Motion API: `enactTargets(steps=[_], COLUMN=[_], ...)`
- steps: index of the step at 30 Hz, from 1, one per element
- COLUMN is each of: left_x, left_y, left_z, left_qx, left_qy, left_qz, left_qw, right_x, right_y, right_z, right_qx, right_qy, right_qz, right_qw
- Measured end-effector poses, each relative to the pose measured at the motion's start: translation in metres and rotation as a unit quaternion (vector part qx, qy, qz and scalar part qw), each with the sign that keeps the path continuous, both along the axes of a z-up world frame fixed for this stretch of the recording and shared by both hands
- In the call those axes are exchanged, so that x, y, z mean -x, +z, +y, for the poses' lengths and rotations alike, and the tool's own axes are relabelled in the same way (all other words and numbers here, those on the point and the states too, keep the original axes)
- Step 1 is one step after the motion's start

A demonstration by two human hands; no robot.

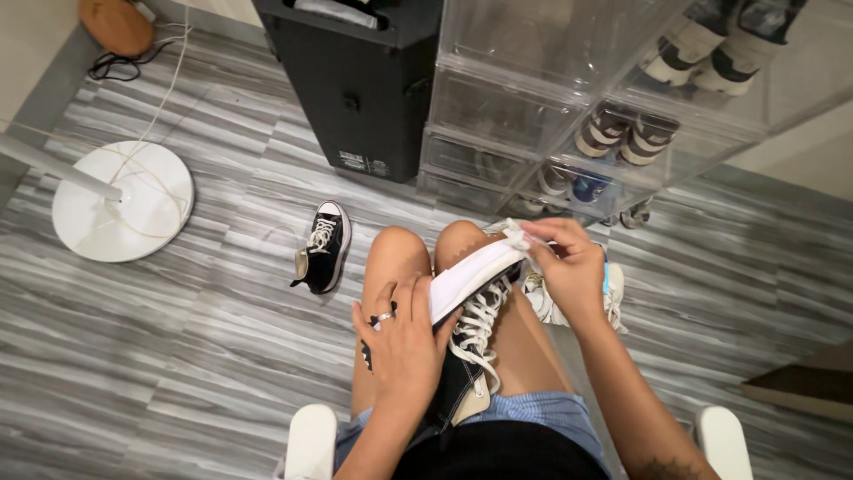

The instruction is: The person cleans a black high-top sneaker using a white wipe, focusing on the white rubber sole and upper. They then switch to a white sneaker and continue wiping the sole and upper surfaces.

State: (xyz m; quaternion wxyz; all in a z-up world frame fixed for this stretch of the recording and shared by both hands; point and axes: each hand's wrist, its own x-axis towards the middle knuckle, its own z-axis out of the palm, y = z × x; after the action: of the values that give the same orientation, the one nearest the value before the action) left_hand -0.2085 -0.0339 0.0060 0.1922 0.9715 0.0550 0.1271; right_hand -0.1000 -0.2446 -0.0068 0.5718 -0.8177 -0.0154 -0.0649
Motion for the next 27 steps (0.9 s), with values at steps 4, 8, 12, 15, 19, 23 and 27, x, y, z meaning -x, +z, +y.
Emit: enactTargets(steps=[4, 8, 12, 15, 19, 23, 27], left_x=[0.001, 0.001, 0.001, -0.001, 0.0, -0.001, -0.005], left_y=[-0.002, -0.005, -0.005, -0.003, -0.002, -0.002, -0.002], left_z=[-0.003, -0.004, -0.002, 0.0, 0.002, 0.001, 0.001], left_qx=[0.0, -0.008, -0.004, -0.011, -0.012, -0.002, -0.014], left_qy=[0.002, 0.002, 0.009, 0.014, 0.014, 0.008, 0.012], left_qz=[-0.007, -0.002, 0.017, 0.037, 0.022, 0.009, 0.001], left_qw=[1.0, 1.0, 1.0, 0.999, 1.0, 1.0, 1.0], right_x=[0.01, 0.015, 0.031, 0.046, 0.031, 0.005, 0.022], right_y=[0.008, 0.01, 0.013, 0.017, 0.017, 0.014, 0.015], right_z=[0.003, 0.022, 0.052, 0.065, 0.055, 0.037, 0.056], right_qx=[0.151, 0.207, 0.261, 0.27, 0.248, 0.264, 0.24], right_qy=[0.003, 0.005, 0.036, 0.204, 0.214, 0.113, 0.127], right_qz=[-0.065, -0.153, -0.239, -0.281, -0.34, -0.323, -0.348], right_qw=[0.986, 0.966, 0.935, 0.898, 0.882, 0.902, 0.897])
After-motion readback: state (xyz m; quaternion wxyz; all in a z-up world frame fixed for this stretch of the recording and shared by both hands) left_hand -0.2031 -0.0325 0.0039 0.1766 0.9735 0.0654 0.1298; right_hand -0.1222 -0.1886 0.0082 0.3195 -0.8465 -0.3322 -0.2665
